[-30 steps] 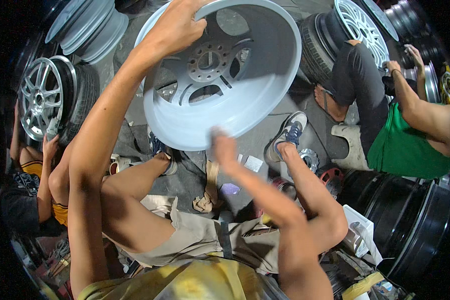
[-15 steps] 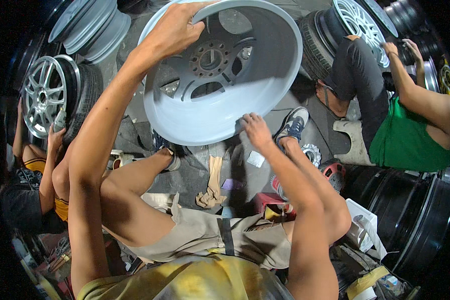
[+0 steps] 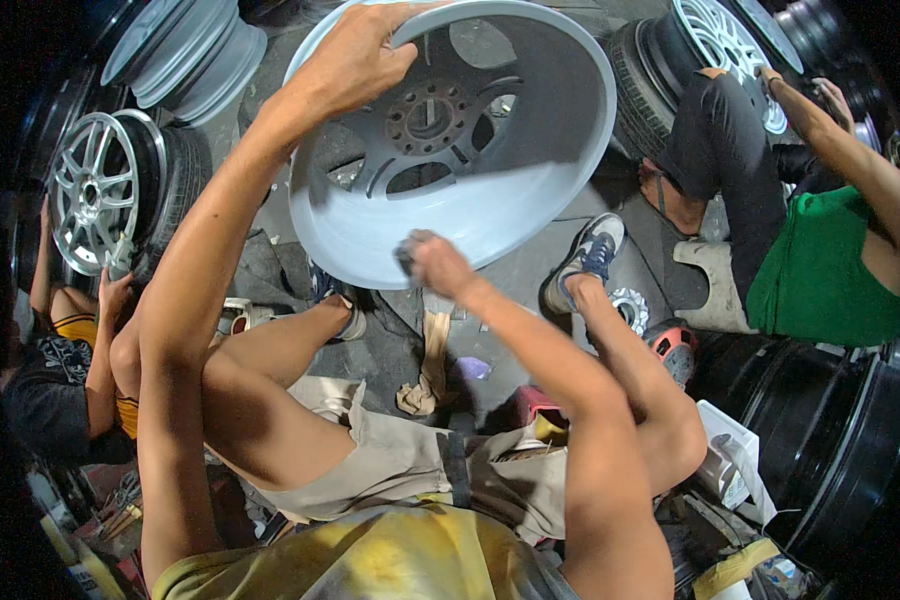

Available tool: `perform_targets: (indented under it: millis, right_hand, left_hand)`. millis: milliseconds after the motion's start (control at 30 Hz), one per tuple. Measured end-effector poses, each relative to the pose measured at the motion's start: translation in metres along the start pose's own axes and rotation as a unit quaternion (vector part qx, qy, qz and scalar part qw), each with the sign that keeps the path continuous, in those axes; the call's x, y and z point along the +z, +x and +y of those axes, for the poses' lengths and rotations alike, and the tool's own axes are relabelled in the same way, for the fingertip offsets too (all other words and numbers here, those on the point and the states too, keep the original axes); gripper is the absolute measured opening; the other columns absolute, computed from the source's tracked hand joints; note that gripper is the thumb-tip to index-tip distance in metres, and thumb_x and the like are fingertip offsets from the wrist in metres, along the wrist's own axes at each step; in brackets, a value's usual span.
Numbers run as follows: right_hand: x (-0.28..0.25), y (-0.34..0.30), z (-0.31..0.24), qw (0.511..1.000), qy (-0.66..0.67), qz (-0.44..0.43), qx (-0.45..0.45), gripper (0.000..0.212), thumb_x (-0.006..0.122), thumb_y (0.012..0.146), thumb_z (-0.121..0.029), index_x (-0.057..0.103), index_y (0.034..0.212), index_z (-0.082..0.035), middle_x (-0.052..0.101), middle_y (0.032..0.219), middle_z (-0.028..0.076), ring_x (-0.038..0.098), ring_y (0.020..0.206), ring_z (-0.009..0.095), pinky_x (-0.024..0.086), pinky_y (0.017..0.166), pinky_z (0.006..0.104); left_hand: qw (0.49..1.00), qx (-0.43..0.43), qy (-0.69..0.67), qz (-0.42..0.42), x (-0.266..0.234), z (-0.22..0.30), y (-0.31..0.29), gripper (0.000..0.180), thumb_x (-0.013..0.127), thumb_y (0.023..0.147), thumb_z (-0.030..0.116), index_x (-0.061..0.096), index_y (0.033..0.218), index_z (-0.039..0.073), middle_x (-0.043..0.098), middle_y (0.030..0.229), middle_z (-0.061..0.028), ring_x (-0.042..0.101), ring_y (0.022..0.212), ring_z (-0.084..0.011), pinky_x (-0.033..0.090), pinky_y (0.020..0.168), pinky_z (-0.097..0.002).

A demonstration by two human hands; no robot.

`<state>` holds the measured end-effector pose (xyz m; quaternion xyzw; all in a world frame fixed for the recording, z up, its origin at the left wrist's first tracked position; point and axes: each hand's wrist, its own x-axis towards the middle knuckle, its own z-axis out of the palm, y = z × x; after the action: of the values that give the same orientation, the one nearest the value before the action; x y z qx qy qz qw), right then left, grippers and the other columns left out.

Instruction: The person sits on the floor and sands a white car wheel rim using a sanding block. They rotate the rim to sand the inner face, spokes, and outer barrel. Another person is visible in the background working on a different wheel.

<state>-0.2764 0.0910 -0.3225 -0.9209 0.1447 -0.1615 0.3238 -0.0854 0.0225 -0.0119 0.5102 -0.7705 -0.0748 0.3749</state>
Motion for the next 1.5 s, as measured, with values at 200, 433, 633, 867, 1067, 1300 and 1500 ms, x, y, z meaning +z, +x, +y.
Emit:
perform_targets:
  millis: [200,433,633,867,1067,1300,1500]
  right_hand:
    - [-0.075,-0.026,0.056,0.912,-0.339,-0.222,0.057,0.022,0.063,0.087,-0.012,0.070,0.108,-0.010,0.063,0.125,0.013,0.057,0.122,0.029,0.046,0.105,0.0413]
    - [-0.010,0.029,-0.093,0.981,0.155,0.105,0.058,0.033,0.059,0.075,0.002,0.072,0.105,0.001,0.068,0.092,0.017,0.067,0.087,0.032,0.057,0.079,0.0412]
    - [-0.002,0.009,-0.084,0.980,0.063,0.164,0.096,0.033,0.062,0.073,0.007,0.072,0.104,-0.001,0.067,0.097,0.017,0.066,0.096,0.035,0.055,0.087,0.0431]
    - [-0.007,0.041,-0.114,0.961,0.162,0.193,0.117,0.028,0.061,0.078,0.003,0.073,0.103,-0.001,0.068,0.094,0.018,0.068,0.086,0.036,0.055,0.074,0.0411]
    - [0.015,0.017,-0.082,0.973,0.076,0.196,0.093,0.032,0.065,0.077,0.001,0.073,0.107,-0.006,0.071,0.104,0.016,0.069,0.094,0.036,0.058,0.085,0.0425]
    - [0.011,0.040,-0.096,0.949,0.174,0.228,0.134,0.029,0.062,0.083,0.000,0.073,0.110,0.001,0.073,0.108,0.021,0.071,0.102,0.033,0.055,0.092,0.0389]
    - [-0.037,0.131,-0.151,0.815,0.392,0.397,0.158,0.014,0.050,0.085,-0.004,0.048,0.076,0.006,0.052,0.069,0.031,0.054,0.062,0.040,0.037,0.058,0.0494]
  left_hand:
    - [0.999,-0.052,-0.005,-0.011,-0.003,0.002,-0.017,0.046,0.050,0.075,0.000,0.066,0.119,0.001,0.069,0.106,-0.0282,0.065,0.103,-0.0448,0.052,0.094,-0.0465]
    - [0.999,-0.036,-0.006,0.001,-0.002,0.007,-0.013,0.046,0.051,0.076,0.003,0.066,0.119,0.000,0.068,0.109,-0.0284,0.064,0.104,-0.0450,0.050,0.096,-0.0468]
    - [0.999,-0.018,0.026,0.004,0.000,0.003,-0.011,0.046,0.051,0.076,0.002,0.066,0.119,-0.001,0.067,0.110,-0.0291,0.063,0.106,-0.0455,0.050,0.097,-0.0473]
    - [0.999,-0.037,0.000,-0.008,0.001,0.003,-0.007,0.045,0.051,0.076,0.003,0.065,0.119,-0.001,0.067,0.109,-0.0295,0.063,0.106,-0.0455,0.050,0.098,-0.0472]
    - [0.997,-0.068,0.023,0.001,0.002,0.005,-0.007,0.050,0.053,0.077,0.000,0.065,0.125,0.003,0.069,0.101,-0.0297,0.068,0.098,-0.0433,0.052,0.094,-0.0476]
    - [0.998,-0.046,0.047,0.010,0.006,0.003,-0.003,0.039,0.051,0.075,0.001,0.065,0.111,-0.005,0.066,0.099,-0.0328,0.063,0.101,-0.0488,0.051,0.091,-0.0515]
    - [0.990,-0.075,0.115,0.019,0.008,0.003,-0.005,0.032,0.052,0.077,-0.001,0.066,0.105,-0.006,0.065,0.092,-0.0346,0.064,0.096,-0.0505,0.052,0.087,-0.0534]
